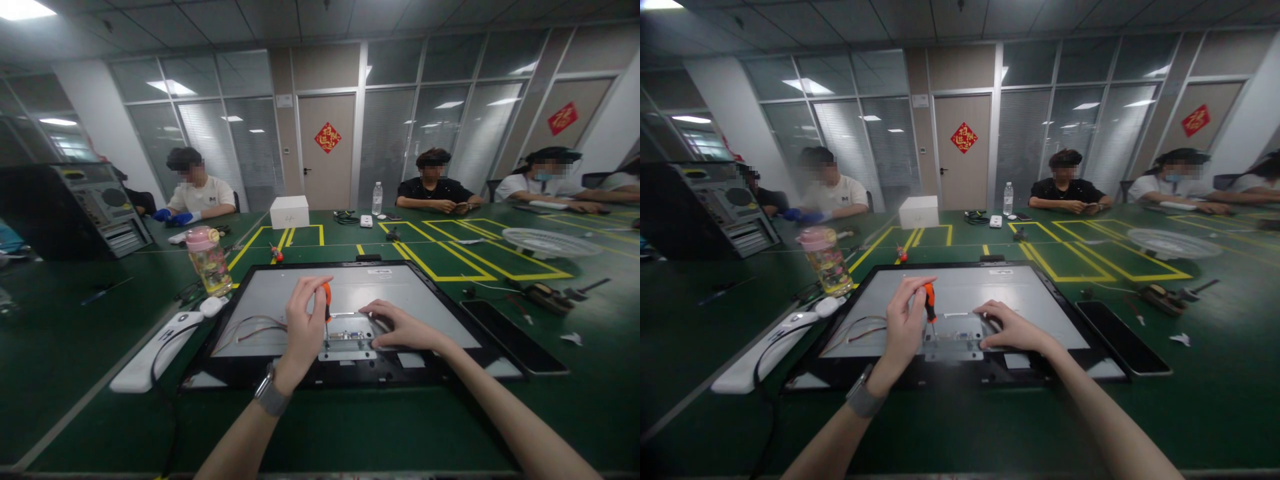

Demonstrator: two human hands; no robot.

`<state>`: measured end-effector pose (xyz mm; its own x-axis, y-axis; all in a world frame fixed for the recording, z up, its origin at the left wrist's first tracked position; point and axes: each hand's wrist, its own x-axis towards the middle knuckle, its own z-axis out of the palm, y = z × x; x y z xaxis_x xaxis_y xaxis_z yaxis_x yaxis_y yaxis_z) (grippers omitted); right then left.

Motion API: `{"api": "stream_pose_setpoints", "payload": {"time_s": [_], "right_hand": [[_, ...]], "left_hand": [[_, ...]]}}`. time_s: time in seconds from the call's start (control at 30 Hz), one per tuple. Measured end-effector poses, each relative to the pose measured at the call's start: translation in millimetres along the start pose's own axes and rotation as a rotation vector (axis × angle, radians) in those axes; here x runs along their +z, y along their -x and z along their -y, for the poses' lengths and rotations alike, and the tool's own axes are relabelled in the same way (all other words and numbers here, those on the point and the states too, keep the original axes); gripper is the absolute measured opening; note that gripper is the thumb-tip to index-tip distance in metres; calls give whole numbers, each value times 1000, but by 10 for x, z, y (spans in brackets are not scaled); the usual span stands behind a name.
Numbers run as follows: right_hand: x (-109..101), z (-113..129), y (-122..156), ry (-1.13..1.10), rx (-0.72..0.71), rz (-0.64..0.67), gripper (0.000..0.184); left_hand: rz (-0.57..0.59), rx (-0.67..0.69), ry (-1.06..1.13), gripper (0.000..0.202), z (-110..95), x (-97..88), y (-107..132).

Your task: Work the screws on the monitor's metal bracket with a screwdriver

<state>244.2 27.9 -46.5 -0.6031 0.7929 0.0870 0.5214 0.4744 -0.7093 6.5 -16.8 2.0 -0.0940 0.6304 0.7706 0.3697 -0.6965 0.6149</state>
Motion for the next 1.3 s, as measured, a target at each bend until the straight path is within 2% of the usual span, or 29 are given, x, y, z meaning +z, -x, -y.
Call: {"api": "stream_pose_setpoints", "payload": {"time_s": [0.17,0.33,0.53,0.7,0.83,1.0,1.2,1.3], "right_hand": [[4,-8,-4,5,0,-2,66],[14,-28,-13,5,-9,-7,66],[6,4,-2,0,3,-5,66],[5,9,-3,-2,-4,-6,66],[5,10,-3,-1,-8,-9,66],[5,1,-5,-6,0,-4,68],[1,10,-1,7,4,-4,67],[0,22,-2,7,11,-4,67]], "left_hand": [[-89,-3,-66,16,26,8,-3],[-38,-5,4,24,21,-1,-2],[-98,7,-49,13,14,8,4],[-26,-21,15,24,1,1,4],[-46,-41,-6,20,7,4,15],[-29,-32,25,29,12,6,12],[-78,-3,-36,15,19,15,8],[-44,-19,4,24,12,11,12]]}}
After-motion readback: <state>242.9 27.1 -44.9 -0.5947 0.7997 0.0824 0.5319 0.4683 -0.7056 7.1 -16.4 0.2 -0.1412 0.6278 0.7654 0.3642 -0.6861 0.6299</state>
